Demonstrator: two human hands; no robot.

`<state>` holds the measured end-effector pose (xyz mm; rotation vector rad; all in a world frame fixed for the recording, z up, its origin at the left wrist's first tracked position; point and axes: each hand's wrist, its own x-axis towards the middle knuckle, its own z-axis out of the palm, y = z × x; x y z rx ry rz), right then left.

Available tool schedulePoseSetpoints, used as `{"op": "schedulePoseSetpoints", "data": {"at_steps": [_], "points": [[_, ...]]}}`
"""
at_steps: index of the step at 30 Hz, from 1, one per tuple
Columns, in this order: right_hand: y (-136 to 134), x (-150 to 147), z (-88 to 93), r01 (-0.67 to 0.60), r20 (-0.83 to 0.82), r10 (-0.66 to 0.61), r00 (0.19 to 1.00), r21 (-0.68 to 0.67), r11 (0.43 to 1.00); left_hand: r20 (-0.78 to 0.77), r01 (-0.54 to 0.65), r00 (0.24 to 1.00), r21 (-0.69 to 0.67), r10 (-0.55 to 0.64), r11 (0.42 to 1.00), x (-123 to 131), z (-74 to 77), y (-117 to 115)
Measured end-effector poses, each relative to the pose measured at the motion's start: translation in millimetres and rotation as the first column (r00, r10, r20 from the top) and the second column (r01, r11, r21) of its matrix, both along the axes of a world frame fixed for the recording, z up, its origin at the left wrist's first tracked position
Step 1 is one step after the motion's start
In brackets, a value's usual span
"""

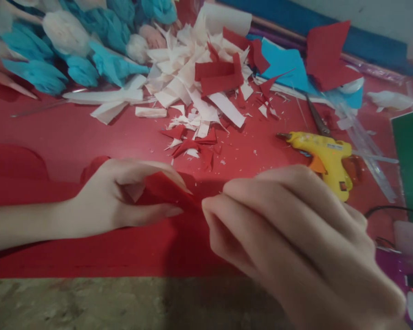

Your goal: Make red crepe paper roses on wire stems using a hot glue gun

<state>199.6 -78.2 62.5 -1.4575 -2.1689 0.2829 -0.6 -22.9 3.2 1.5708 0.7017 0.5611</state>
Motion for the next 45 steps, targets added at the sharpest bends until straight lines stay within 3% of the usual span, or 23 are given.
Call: {"op": "schedulePoseSetpoints", "data": {"at_steps": [3,7,14,17,24,33,38,42,45], "points": [[6.3,0.3,-1.8,-0.084,0.089,0.079,0.993,0.058,0.995,0.005,-0.009,1.0,-0.003,0.009,1.0,-0.4,-0.5,-0.8],[11.9,-1.0,-3.4,-0.163,-0.016,0.162,0.987,-0.046,0.986,0.043,-0.007,0.999,-0.038,0.009,0.999,-0.6,-0.8,-1.0],[10.6,1.8,-6.5,-0.255,-0.056,0.254,0.965,-0.011,0.967,0.007,-0.038,0.999,0.038,0.037,0.999,0.0,1.2,0.3],[12.1,0.8,-6.7,-0.246,-0.06,0.242,0.968,-0.06,0.967,0.005,-0.037,0.999,0.043,0.037,0.998,-0.1,1.1,0.4],[12.2,-1.5,-7.9,-0.236,-0.064,0.233,0.97,-0.032,0.971,-0.038,-0.024,0.999,0.07,0.027,0.997,-0.9,2.7,0.8],[13.6,-1.9,-8.5,-0.246,-0.047,0.245,0.968,-0.019,0.969,0.066,-0.016,0.998,-0.051,0.019,0.999,-0.7,-0.5,-0.9],[14.8,-3.2,-6.0,-0.243,-0.096,0.24,0.966,-0.024,0.97,0.122,-0.054,0.991,0.005,0.053,0.999,-1.3,-2.0,-0.3],[12.9,-4.7,-5.2,-0.107,-0.059,0.099,0.993,-0.15,0.983,0.146,-0.072,0.988,0.088,0.058,0.994,-2.5,-2.8,0.8],[11.1,-6.7,-7.5,-0.112,-0.064,0.1,0.993,-0.227,0.967,0.134,-0.075,0.99,0.165,0.053,0.983,-3.1,-2.5,2.3]]}}
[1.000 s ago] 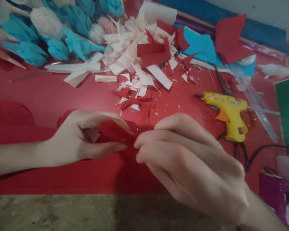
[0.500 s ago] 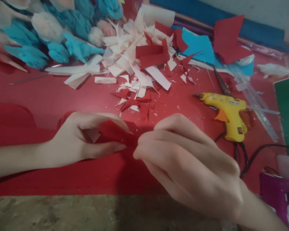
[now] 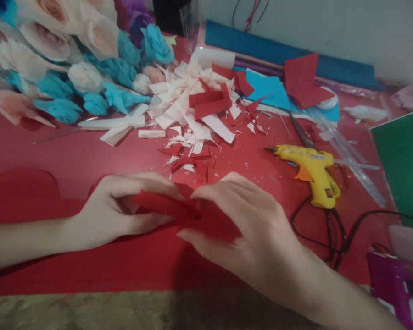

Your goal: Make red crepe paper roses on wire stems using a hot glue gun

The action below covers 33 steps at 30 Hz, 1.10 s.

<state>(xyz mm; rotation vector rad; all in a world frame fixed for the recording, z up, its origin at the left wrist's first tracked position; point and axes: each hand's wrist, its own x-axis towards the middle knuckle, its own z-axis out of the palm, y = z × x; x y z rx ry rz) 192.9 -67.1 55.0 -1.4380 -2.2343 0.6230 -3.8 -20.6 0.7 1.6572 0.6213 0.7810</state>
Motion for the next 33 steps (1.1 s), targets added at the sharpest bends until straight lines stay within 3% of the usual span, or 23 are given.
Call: {"op": "schedulePoseSetpoints", "data": {"at_steps": [6,11,14,17,25,33], "points": [[-3.2,-3.4,-6.6,0.025,-0.059,-0.026,0.998,-0.022,0.999,-0.024,0.016,1.0,0.019,-0.015,1.0,1.6,1.5,-0.9],[-2.2,-1.4,-8.8,0.021,-0.05,-0.019,0.999,0.039,0.999,0.002,0.025,1.0,-0.169,-0.025,0.985,3.1,0.1,-5.5],[-1.7,0.5,-8.8,-0.003,0.028,-0.001,1.0,0.148,0.989,0.047,0.08,0.996,-0.221,-0.071,0.972,3.2,-0.5,-5.8],[-2.2,1.5,-9.3,-0.046,0.092,0.027,0.995,0.216,0.975,0.02,0.065,0.998,-0.227,-0.062,0.972,4.1,-0.7,-5.2],[-3.8,0.0,-12.3,-0.089,0.113,0.066,0.991,0.207,0.974,-0.077,-0.021,0.997,-0.195,0.006,0.981,4.5,-4.3,-7.7],[-7.3,-1.8,-17.2,-0.089,0.147,0.057,0.988,0.224,0.971,-0.099,-0.01,0.995,-0.175,-0.008,0.984,5.3,-6.6,-8.1]]}}
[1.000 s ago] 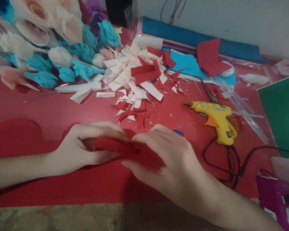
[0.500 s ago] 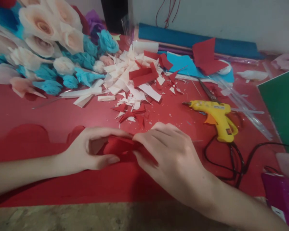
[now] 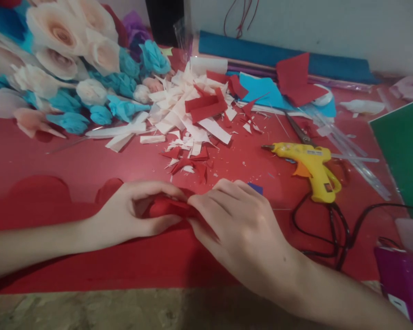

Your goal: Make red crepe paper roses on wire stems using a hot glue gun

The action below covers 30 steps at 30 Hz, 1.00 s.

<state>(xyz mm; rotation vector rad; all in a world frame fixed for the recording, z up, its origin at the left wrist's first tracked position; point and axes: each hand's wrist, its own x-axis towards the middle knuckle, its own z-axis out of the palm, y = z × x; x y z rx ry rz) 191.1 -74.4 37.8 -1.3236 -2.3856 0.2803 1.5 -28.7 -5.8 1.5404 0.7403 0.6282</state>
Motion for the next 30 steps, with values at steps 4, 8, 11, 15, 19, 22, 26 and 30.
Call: {"op": "schedulePoseSetpoints", "data": {"at_steps": [4,8,11,15,19,22,26,30], "points": [[-0.2,-2.6,0.0,0.006,-0.008,-0.006,1.0,0.011,1.0,-0.03,-0.008,1.0,0.005,0.008,1.0,0.1,-1.4,-0.2],[-0.9,-1.6,4.3,0.067,-0.06,-0.073,0.996,-0.091,0.994,-0.036,0.016,0.999,-0.004,-0.016,1.0,-0.7,-0.9,0.3],[-2.2,0.7,6.1,0.115,-0.084,-0.133,0.988,-0.192,0.975,-0.045,0.034,0.998,0.008,-0.034,0.999,-1.2,-0.9,0.0],[-2.5,0.8,4.7,0.149,-0.108,-0.191,0.976,-0.31,0.939,-0.025,0.035,0.999,0.011,-0.035,0.999,-0.8,-0.3,-0.6],[0.9,-1.5,4.5,0.132,-0.129,-0.188,0.974,-0.351,0.927,-0.001,0.045,0.999,0.013,-0.045,0.999,0.0,1.4,0.3],[2.8,-1.7,5.6,0.154,-0.104,-0.205,0.973,-0.367,0.917,0.017,0.057,0.998,0.021,-0.058,0.998,-0.1,2.5,1.0],[3.0,-0.8,7.4,0.16,-0.112,-0.232,0.966,-0.445,0.881,0.021,0.068,0.997,0.061,-0.07,0.996,-0.4,4.7,1.7],[4.6,0.1,8.7,0.139,-0.14,-0.251,0.958,-0.537,0.832,-0.01,0.066,0.998,0.221,-0.065,0.973,0.1,6.8,3.0]]}}
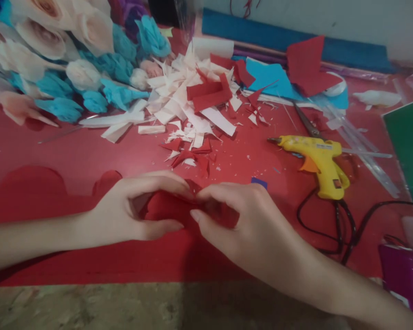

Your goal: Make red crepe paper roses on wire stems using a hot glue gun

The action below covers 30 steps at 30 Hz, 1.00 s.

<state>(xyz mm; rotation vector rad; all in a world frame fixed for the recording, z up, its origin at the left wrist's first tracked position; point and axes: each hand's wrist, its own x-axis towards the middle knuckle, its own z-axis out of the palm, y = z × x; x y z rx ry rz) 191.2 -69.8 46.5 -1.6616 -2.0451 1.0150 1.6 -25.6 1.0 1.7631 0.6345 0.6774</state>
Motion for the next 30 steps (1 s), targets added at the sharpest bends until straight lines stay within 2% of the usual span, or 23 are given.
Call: {"op": "schedulePoseSetpoints", "data": {"at_steps": [4,16,24,30], "points": [[4.5,1.4,0.0,-0.014,-0.053,0.01,0.999,-0.083,0.996,-0.008,0.037,0.999,0.054,-0.037,0.998,0.3,0.3,0.7],[6.5,-0.7,1.1,-0.04,-0.098,0.023,0.995,-0.181,0.983,-0.024,0.023,0.999,0.023,-0.022,0.999,0.3,1.6,0.6],[5.5,2.1,-1.3,-0.056,-0.025,0.054,0.998,-0.066,0.996,-0.061,-0.005,0.998,-0.035,0.003,0.999,-1.0,-0.8,1.6],[1.5,1.1,-2.4,-0.006,0.035,0.003,0.999,0.079,0.997,-0.058,-0.016,0.998,-0.036,0.014,0.999,0.3,-1.7,2.0]]}}
